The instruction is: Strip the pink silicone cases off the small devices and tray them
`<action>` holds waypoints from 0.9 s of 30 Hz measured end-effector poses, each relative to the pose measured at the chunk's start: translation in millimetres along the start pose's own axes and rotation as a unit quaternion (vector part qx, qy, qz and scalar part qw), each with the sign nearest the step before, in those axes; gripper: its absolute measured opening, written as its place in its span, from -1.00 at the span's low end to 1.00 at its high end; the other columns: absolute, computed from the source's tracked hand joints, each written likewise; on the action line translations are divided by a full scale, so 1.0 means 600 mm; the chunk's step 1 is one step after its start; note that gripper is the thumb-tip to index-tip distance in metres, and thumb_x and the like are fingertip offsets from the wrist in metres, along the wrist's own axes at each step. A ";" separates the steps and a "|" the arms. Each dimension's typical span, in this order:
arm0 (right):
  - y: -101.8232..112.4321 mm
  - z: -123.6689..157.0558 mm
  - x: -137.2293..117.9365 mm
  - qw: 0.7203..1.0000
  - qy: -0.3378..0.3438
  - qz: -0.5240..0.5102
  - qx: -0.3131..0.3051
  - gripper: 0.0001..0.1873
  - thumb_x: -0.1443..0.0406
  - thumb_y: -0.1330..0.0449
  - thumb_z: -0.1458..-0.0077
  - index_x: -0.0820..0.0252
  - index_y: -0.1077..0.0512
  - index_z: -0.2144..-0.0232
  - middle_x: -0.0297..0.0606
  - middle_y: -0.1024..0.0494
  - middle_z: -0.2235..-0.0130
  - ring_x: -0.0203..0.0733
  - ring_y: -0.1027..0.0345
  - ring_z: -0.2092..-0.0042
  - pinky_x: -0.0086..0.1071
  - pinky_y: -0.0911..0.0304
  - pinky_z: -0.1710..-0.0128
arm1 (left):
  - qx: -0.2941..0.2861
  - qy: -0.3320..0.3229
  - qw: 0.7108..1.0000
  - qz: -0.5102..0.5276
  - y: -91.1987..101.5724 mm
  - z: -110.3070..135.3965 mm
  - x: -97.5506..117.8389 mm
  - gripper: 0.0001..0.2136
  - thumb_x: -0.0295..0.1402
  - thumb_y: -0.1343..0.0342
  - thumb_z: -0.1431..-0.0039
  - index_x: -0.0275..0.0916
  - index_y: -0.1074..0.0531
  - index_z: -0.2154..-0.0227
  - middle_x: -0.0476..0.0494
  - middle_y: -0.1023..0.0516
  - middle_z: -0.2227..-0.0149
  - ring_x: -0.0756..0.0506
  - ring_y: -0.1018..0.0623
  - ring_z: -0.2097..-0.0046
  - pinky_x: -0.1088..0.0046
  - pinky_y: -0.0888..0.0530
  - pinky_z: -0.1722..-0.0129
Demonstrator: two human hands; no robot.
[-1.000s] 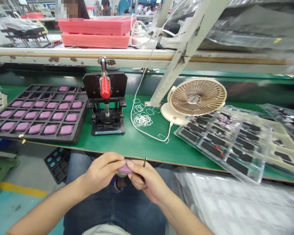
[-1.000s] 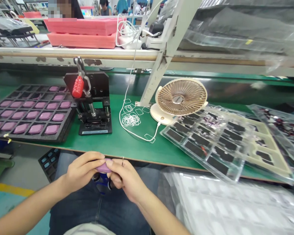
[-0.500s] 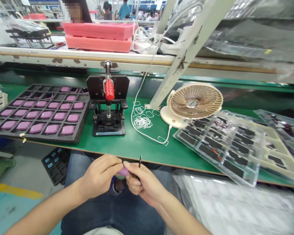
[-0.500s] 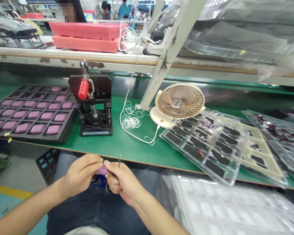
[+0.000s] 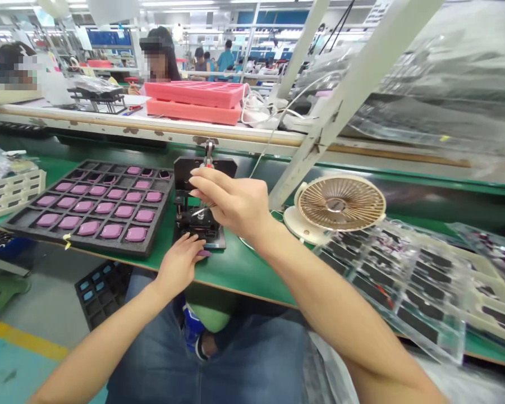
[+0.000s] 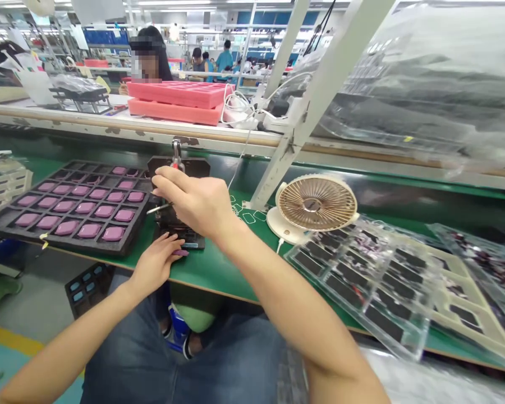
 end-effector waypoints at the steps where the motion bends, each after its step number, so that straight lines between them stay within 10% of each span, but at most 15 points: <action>1: 0.002 -0.020 0.004 1.000 -0.001 -0.001 0.020 -0.70 0.17 -0.07 -0.56 0.10 -0.56 -0.08 -0.32 -0.68 -0.10 -0.31 -0.64 0.00 -0.53 -0.46 0.10 | 0.000 0.002 1.000 0.003 -0.001 0.003 -0.002 -0.73 -0.54 -0.10 -0.39 -0.21 -0.59 -0.05 -0.27 -0.72 -0.09 -0.35 -0.63 -0.21 -0.23 -0.44 -0.33; 7: 0.066 -0.079 0.018 0.971 -0.113 0.036 0.209 -0.65 0.19 -0.05 -0.55 0.29 -0.54 -0.06 -0.18 -0.67 0.05 -0.24 -0.57 -0.04 -0.37 -0.41 -0.07 | 0.027 0.018 0.998 0.050 0.024 0.013 -0.002 -0.81 -0.49 -0.13 -0.42 -0.17 -0.62 0.05 -0.18 -0.74 -0.02 -0.25 -0.65 -0.16 -0.05 -0.50 -0.29; 14: -0.099 0.174 -0.025 0.962 -0.150 0.014 -0.228 -0.65 0.20 -0.03 -0.53 0.05 -0.61 -0.06 -0.23 -0.70 -0.07 -0.21 -0.64 0.10 -0.43 -0.38 0.28 | 0.110 0.111 0.982 0.103 0.072 0.097 0.024 -0.75 -0.47 -0.15 -0.44 -0.12 -0.61 -0.06 -0.14 -0.73 0.08 -0.15 -0.69 0.05 0.26 -0.62 -0.03; 20: -0.172 0.169 -0.003 0.934 -0.163 0.011 -0.317 -0.59 0.29 -0.13 -0.42 0.13 -0.49 -0.24 -0.05 -0.67 -0.10 -0.01 -0.62 0.07 -0.30 -0.40 0.17 | 0.138 0.103 0.985 0.021 0.085 0.102 0.040 -0.80 -0.46 -0.20 -0.41 -0.14 -0.62 -0.01 -0.16 -0.69 0.05 -0.13 -0.68 0.02 0.31 -0.62 -0.05; 27: -0.116 0.211 -0.006 0.946 -0.183 0.039 -0.266 -0.57 0.23 -0.03 -0.52 0.12 -0.41 -0.32 -0.09 -0.60 -0.23 -0.05 -0.63 -0.04 -0.36 -0.41 0.26 | 0.157 0.052 0.985 -0.059 0.054 -0.007 0.007 -0.83 -0.52 -0.10 -0.44 -0.22 -0.54 0.03 -0.24 -0.65 0.04 -0.18 -0.64 -0.04 0.17 -0.60 -0.13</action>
Point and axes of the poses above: each hand's wrist, its own z-axis away from the middle knuckle, its own y-axis out of the back of the hand, x = y × z, the point moved 2 cm from there along -z, towards the middle knuckle
